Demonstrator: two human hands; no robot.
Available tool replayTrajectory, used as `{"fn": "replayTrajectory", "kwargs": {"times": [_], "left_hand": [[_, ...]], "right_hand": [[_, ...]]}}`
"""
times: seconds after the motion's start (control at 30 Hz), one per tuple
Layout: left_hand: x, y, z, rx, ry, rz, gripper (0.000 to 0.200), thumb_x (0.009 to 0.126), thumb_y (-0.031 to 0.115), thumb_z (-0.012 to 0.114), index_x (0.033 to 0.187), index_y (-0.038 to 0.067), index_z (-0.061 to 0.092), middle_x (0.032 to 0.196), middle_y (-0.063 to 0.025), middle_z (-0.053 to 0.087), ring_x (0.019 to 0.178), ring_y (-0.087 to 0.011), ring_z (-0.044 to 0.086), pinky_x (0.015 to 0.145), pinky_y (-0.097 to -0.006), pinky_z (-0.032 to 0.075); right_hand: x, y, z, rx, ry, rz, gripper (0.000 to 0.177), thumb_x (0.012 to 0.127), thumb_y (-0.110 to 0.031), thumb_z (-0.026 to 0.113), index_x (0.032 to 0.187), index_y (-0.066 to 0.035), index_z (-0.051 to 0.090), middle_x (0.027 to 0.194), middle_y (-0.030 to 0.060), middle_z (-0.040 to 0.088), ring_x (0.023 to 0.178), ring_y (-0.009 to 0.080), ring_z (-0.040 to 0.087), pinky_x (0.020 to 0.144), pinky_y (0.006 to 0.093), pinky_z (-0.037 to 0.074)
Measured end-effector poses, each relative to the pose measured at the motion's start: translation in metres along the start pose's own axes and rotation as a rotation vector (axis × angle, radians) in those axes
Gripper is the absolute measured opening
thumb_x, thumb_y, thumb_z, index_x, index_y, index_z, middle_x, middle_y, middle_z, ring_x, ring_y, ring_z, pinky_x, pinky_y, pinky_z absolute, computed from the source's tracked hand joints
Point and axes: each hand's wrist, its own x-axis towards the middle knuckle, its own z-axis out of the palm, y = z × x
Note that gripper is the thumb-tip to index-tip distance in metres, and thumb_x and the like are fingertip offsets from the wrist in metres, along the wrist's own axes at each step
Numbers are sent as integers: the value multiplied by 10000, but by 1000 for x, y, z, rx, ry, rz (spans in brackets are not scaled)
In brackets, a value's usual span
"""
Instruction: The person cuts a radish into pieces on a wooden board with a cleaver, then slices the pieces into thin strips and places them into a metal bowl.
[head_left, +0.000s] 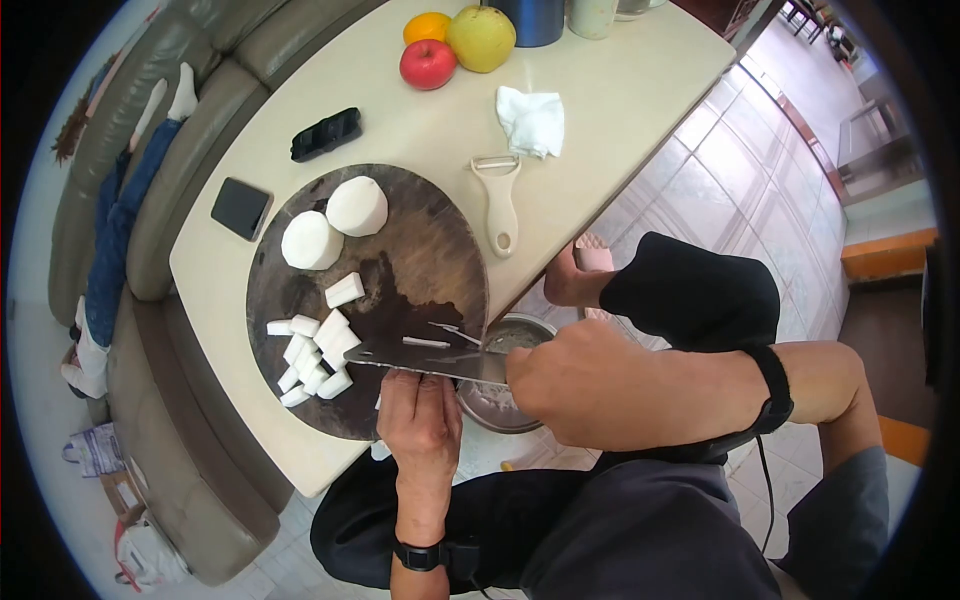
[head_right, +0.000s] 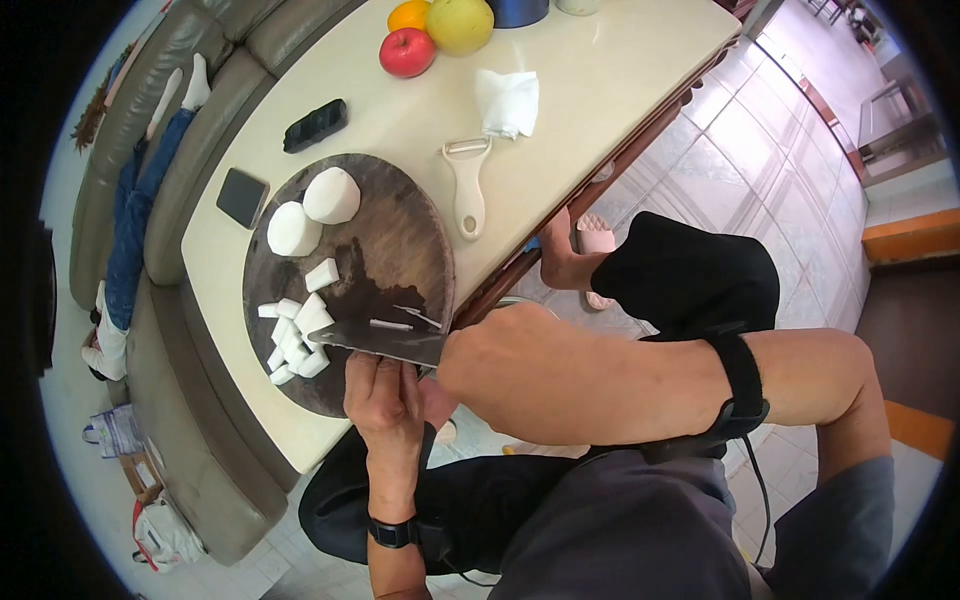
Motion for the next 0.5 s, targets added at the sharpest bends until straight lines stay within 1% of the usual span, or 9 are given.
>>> {"fn": "replayTrajectory", "kwargs": {"times": [0.03, 0.07, 0.1, 0.13, 0.17, 0.23, 0.33, 0.43, 0.5], "left_hand": [[0, 0, 0, 1, 1, 6, 211, 674, -88, 675, 883, -63, 656, 929, -178, 627, 860, -358, 613, 741, -409, 514], [0, 0, 1, 20, 18, 18, 228, 664, -95, 676, 888, -56, 658, 925, -167, 621, 849, -339, 611, 732, -389, 509], [0, 0, 1, 40, 37, 26, 244, 655, -101, 676, 893, -49, 661, 921, -157, 616, 838, -320, 610, 722, -370, 504], [0, 1, 0, 40, 41, 26, 244, 655, -101, 676, 893, -49, 661, 921, -157, 616, 838, -320, 610, 722, -370, 504], [1, 2, -1, 32, 32, 15, 218, 674, -90, 683, 888, -53, 663, 923, -158, 620, 849, -327, 614, 729, -377, 511], [1, 2, 0, 25, 27, 3, 193, 694, -79, 690, 884, -56, 665, 925, -159, 625, 860, -334, 618, 736, -383, 518], [1, 2, 0, 11, 40, 4, 187, 705, -75, 691, 889, -57, 665, 919, -154, 623, 861, -322, 618, 732, -371, 517], [0, 2, -1, 7, 32, 6, 189, 703, -73, 691, 890, -58, 664, 917, -157, 621, 866, -323, 617, 737, -377, 515], [0, 2, 0, 15, 31, 9, 222, 652, -115, 667, 868, -67, 652, 918, -164, 610, 841, -321, 610, 728, -372, 501]], "right_hand": [[-1, -1, 0, -6, 2, 0, 141, 644, -19, 616, 736, 55, 541, 594, 169, 573, 571, 346, 624, 495, 432, 471], [-4, -2, -1, -8, 8, 2, 141, 644, -19, 616, 736, 55, 541, 594, 169, 573, 571, 346, 624, 495, 432, 471], [-7, -3, -6, -22, -55, 27, 106, 637, -19, 634, 707, 43, 583, 627, 171, 595, 590, 335, 634, 510, 415, 481], [-11, -3, -9, -37, -120, 51, 73, 630, -18, 651, 679, 30, 626, 661, 173, 617, 609, 325, 643, 524, 399, 491], [-14, -3, -10, -42, -122, 48, 73, 630, -18, 651, 679, 30, 626, 661, 173, 617, 609, 325, 643, 524, 399, 491], [-20, -3, -11, -7, -68, 135, 105, 611, -31, 657, 678, 37, 615, 645, 181, 610, 608, 338, 639, 519, 421, 486], [-23, -2, -12, -11, -96, 125, 125, 610, -31, 654, 698, 45, 609, 640, 189, 611, 618, 350, 640, 522, 431, 487], [-25, -6, -15, -12, -71, 117, 134, 615, -28, 644, 718, 49, 606, 639, 197, 610, 623, 357, 641, 525, 434, 491], [-26, -7, -18, -18, -102, 129, 132, 627, -27, 638, 729, 52, 608, 657, 196, 615, 632, 357, 643, 530, 436, 493]]}}
